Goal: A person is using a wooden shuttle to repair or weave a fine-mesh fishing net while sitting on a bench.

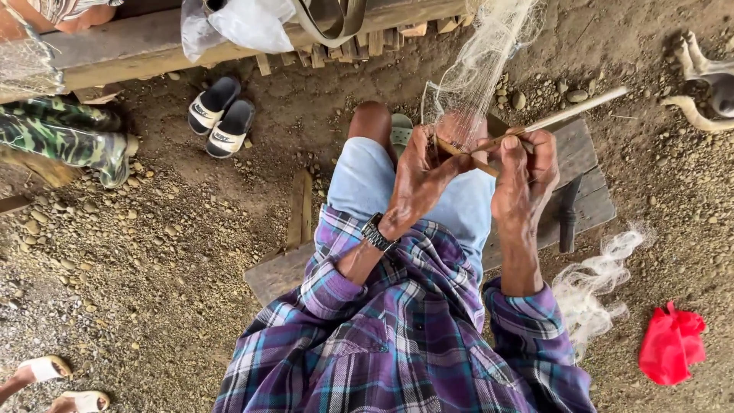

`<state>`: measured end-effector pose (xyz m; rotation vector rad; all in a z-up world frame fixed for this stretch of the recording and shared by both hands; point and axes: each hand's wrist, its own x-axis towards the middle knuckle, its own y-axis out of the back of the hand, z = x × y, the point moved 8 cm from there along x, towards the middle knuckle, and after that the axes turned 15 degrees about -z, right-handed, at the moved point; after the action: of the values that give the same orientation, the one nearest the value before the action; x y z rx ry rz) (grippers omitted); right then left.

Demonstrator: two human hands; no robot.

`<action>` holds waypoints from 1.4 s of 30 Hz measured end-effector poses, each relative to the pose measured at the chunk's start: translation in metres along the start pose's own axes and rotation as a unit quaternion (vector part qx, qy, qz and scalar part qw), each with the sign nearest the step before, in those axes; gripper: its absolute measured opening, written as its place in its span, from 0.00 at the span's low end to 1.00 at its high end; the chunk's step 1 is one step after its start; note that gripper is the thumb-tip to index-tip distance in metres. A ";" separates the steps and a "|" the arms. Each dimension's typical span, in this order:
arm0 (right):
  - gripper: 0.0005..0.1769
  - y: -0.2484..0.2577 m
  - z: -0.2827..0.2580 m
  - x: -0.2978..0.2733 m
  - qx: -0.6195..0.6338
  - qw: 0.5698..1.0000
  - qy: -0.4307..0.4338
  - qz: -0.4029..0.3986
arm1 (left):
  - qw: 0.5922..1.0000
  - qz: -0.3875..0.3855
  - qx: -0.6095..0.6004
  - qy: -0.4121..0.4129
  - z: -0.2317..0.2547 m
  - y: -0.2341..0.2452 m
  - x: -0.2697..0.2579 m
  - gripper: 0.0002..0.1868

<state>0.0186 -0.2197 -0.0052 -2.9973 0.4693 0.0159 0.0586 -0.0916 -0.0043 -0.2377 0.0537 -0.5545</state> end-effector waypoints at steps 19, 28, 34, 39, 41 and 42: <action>0.12 0.005 0.021 -0.007 0.111 0.988 -0.047 0.099 | 0.995 0.022 -0.096 0.026 -0.053 0.013 -0.012 0.18; 0.15 -0.001 -0.016 -0.005 -0.087 0.993 0.057 0.057 | 0.992 0.028 -0.124 0.011 -0.061 0.011 -0.013 0.16; 0.09 0.006 0.029 -0.012 0.139 0.983 -0.088 0.086 | 0.996 0.037 -0.085 -0.004 -0.028 0.000 -0.009 0.22; 0.08 0.012 0.057 -0.011 0.280 0.940 -0.183 0.063 | 0.999 0.027 -0.043 -0.012 -0.007 -0.001 -0.004 0.25; 0.12 0.029 0.091 -0.009 0.209 0.950 -0.228 -0.044 | 0.984 0.064 -0.167 -0.003 0.022 -0.004 -0.004 0.25; 0.12 0.029 0.088 -0.010 0.210 0.950 -0.229 -0.042 | 0.984 0.064 -0.167 -0.001 0.004 0.002 -0.006 0.25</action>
<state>0.0007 -0.2342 -0.0956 -2.4786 0.2490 0.5236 0.0546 -0.0861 -0.0005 -0.5592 0.1590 -0.4152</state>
